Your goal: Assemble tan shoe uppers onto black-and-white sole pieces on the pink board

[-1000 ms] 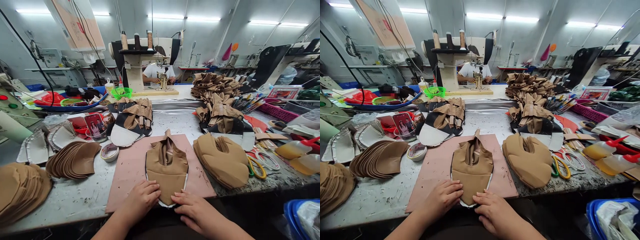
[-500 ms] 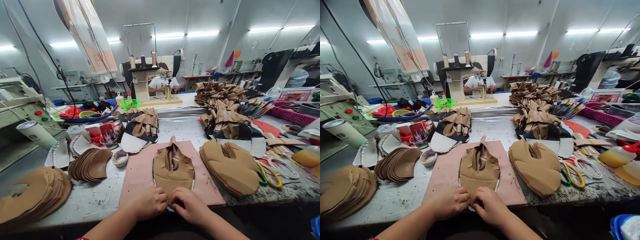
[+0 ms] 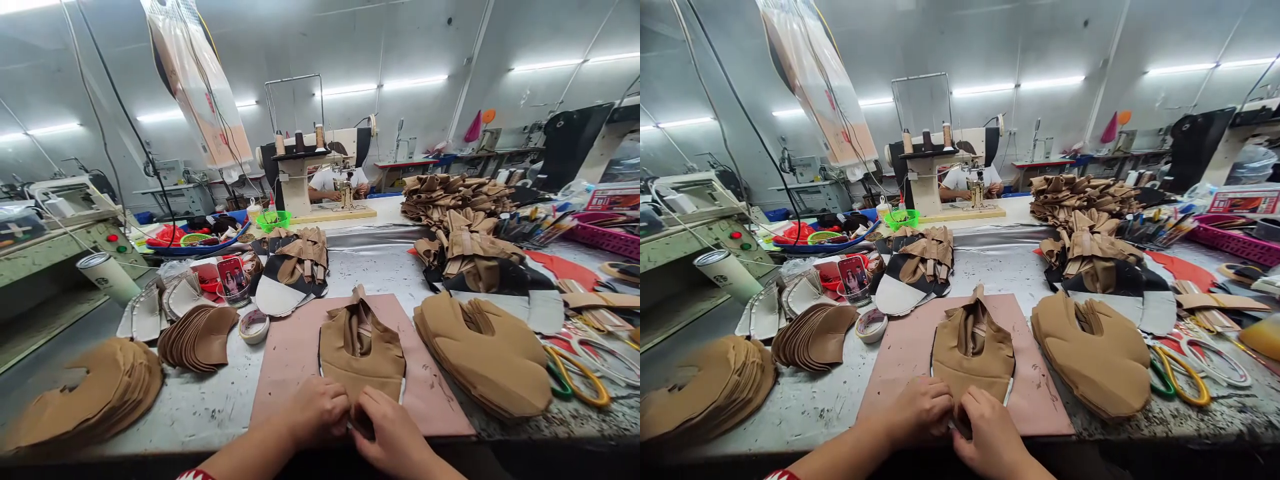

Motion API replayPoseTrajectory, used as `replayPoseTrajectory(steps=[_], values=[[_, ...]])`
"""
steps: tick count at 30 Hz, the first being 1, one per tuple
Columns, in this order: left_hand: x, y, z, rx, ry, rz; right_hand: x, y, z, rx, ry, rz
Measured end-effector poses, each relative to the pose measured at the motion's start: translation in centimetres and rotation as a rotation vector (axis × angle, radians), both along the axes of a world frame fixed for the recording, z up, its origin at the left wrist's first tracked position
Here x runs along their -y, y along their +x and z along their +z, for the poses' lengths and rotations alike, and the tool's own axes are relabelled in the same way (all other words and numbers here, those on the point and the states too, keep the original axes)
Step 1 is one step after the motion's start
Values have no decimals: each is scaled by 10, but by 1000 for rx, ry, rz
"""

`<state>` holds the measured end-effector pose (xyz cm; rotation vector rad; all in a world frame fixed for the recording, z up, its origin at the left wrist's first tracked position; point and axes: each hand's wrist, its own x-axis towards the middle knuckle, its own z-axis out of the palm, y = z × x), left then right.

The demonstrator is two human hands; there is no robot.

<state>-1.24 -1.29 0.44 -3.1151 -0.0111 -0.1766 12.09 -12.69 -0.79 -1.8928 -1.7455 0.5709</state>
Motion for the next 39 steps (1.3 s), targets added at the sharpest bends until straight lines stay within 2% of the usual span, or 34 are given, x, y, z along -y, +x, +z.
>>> replayPoseTrajectory(steps=[9, 12, 17, 20, 25, 28, 30, 33, 35, 37, 39], values=[[-6, 8, -4, -22, -146, 82, -8, -4, 3, 92, -55, -16], [-11, 7, -1, -32, -216, 89, -10, -3, 3, 101, -79, -28], [-23, 4, 8, -31, -338, 59, -12, 4, 5, -5, -101, -54], [-24, 3, 8, -20, -351, 17, -12, 5, 5, -81, -97, -74], [-19, -3, -3, 37, -301, -15, -12, 6, 5, -101, -111, -66], [-15, -9, -9, 64, -270, -68, -13, 6, 3, -38, -92, -48], [-14, -14, -11, 69, -261, -133, -15, 5, -1, 86, -63, -56], [-12, -22, -11, 81, -262, -198, -17, 0, -10, 311, 32, -11], [-12, -28, -8, 92, -292, -220, -16, -4, -16, 381, 108, 41], [-11, -33, -5, 78, -362, -205, -12, -6, -19, 384, 148, 87], [-11, -36, 0, 60, -473, -107, -5, -2, -20, 327, 138, 141]])
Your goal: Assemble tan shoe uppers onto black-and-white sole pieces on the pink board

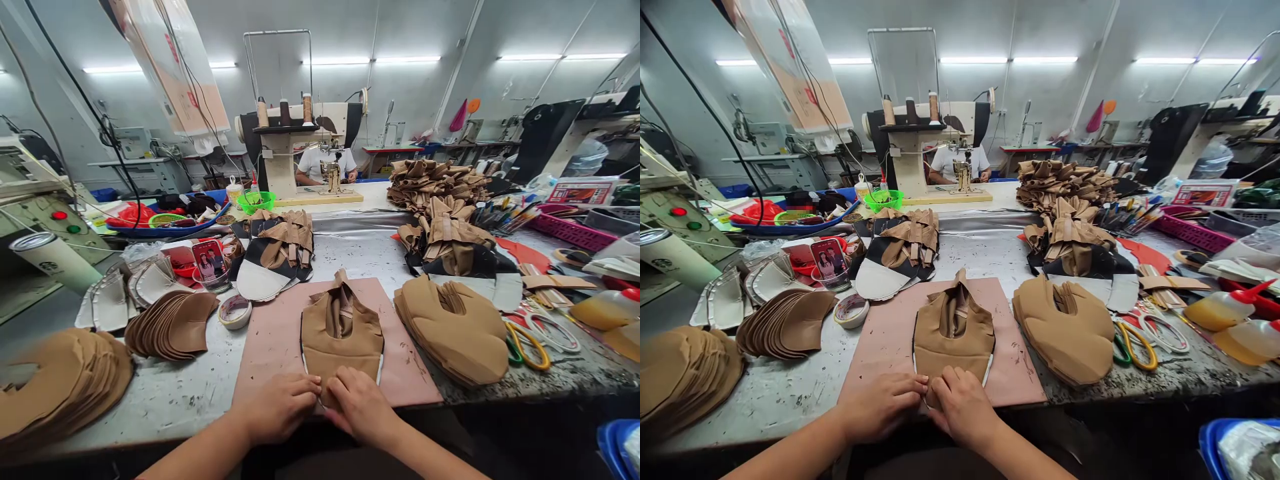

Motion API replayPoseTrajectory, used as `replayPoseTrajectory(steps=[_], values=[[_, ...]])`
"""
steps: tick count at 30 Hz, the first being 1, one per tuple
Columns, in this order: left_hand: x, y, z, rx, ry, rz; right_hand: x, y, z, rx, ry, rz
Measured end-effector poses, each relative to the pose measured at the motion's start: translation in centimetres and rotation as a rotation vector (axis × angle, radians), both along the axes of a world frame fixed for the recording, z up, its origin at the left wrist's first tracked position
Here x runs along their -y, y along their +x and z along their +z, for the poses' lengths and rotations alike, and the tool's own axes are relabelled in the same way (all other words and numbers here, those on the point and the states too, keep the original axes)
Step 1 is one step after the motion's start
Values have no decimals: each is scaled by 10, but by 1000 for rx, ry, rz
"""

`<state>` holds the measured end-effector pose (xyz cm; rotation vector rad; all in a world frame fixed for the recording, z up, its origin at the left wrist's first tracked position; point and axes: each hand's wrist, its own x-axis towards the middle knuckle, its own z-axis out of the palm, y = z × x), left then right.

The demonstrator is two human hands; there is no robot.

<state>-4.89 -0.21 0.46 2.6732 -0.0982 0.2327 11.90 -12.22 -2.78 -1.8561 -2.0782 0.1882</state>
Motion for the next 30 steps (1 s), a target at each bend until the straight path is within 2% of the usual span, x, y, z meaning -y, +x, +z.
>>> replayPoseTrajectory(steps=[3, 5, 7, 8, 10, 13, 15, 18, 24, 26, 30], values=[[1, -1, 6, -34, -148, 236, 10, 20, 1, -294, -87, 41], [1, 5, 4, 10, -151, 371, 12, 38, 2, -541, -40, -89], [2, 15, -3, 75, -58, 461, 8, 51, 2, -644, 102, -262], [3, 22, -9, 90, 16, 490, 4, 54, 1, -616, 172, -301], [6, 38, -23, 72, 186, 505, -5, 50, -3, -451, 238, -222], [9, 53, -40, 2, 383, 443, -14, 33, -14, -150, 168, -20], [8, 54, -43, -28, 434, 416, -16, 29, -18, -31, 71, -21], [2, 46, -37, -107, 414, 394, -14, 42, -16, 18, -69, -105], [-1, 36, -16, -374, 275, 410, -13, 90, 0, 40, -306, -341], [1, 35, -13, -415, 242, 416, -14, 96, -2, 76, -267, -373], [1, 30, -18, -351, 246, 417, -25, 96, -15, 114, 7, -460]])
